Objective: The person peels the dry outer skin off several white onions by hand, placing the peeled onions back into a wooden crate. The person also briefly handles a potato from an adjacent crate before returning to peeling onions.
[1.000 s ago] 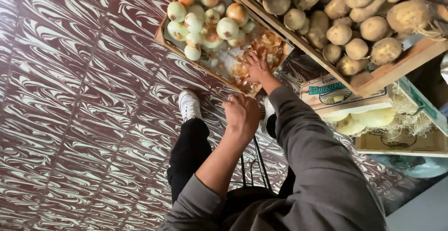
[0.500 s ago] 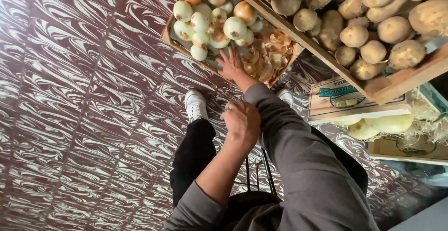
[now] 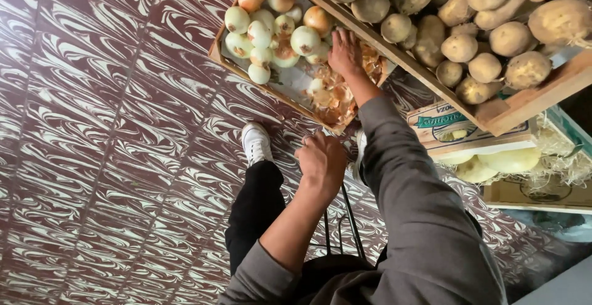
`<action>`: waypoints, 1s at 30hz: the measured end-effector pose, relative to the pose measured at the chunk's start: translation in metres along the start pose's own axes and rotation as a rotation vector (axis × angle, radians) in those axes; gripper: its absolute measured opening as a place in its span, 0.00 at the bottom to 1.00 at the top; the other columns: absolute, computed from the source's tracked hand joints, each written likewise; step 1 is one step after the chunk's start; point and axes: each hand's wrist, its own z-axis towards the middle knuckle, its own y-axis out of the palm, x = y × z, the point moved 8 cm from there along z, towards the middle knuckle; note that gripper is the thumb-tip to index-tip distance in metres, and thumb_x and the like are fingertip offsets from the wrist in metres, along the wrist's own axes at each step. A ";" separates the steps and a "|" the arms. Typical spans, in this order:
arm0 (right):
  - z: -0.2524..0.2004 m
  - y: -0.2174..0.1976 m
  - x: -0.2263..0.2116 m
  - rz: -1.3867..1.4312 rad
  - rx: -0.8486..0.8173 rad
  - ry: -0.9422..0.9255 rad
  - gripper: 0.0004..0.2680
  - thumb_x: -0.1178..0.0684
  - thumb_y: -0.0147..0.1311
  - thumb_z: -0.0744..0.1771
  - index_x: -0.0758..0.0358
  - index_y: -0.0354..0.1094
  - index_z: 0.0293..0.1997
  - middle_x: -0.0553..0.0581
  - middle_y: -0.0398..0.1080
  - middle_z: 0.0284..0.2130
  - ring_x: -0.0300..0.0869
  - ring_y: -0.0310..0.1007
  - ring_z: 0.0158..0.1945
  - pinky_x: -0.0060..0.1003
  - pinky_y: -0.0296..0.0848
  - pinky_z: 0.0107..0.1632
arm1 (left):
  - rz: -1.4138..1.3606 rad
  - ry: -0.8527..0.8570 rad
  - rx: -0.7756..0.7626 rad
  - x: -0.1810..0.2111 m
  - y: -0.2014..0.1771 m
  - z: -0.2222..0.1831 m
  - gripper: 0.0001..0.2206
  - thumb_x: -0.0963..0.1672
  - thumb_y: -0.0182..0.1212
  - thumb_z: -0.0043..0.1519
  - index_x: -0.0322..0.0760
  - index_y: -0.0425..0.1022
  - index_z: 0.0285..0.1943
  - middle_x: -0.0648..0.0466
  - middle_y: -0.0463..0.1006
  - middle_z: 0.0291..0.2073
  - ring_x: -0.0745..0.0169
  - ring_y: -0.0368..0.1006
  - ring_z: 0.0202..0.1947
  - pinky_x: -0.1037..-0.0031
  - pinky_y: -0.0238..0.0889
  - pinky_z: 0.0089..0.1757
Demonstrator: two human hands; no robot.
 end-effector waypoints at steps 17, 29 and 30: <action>-0.017 0.035 -0.034 0.055 -0.236 0.210 0.35 0.26 0.55 0.63 0.72 0.59 0.64 0.71 0.64 0.61 0.57 0.58 0.68 0.48 0.47 0.71 | -0.041 -0.118 0.140 0.024 0.009 0.018 0.14 0.46 0.48 0.63 0.38 0.81 0.46 0.48 0.77 0.45 0.38 0.71 0.49 0.44 0.68 0.38; -0.065 -0.023 -0.042 0.360 0.115 0.522 0.36 0.28 0.71 0.52 0.60 0.56 0.55 0.67 0.65 0.45 0.64 0.67 0.52 0.54 0.67 0.52 | 0.020 -0.087 0.237 0.020 0.001 0.003 0.16 0.45 0.45 0.62 0.40 0.79 0.49 0.48 0.74 0.48 0.35 0.67 0.50 0.44 0.64 0.38; -0.073 -0.009 -0.051 0.590 -0.005 0.549 0.35 0.31 0.70 0.54 0.58 0.53 0.59 0.73 0.67 0.49 0.67 0.68 0.55 0.55 0.66 0.57 | -0.002 -0.091 0.279 0.020 0.000 0.003 0.14 0.45 0.48 0.61 0.41 0.80 0.45 0.48 0.75 0.45 0.36 0.68 0.48 0.46 0.64 0.37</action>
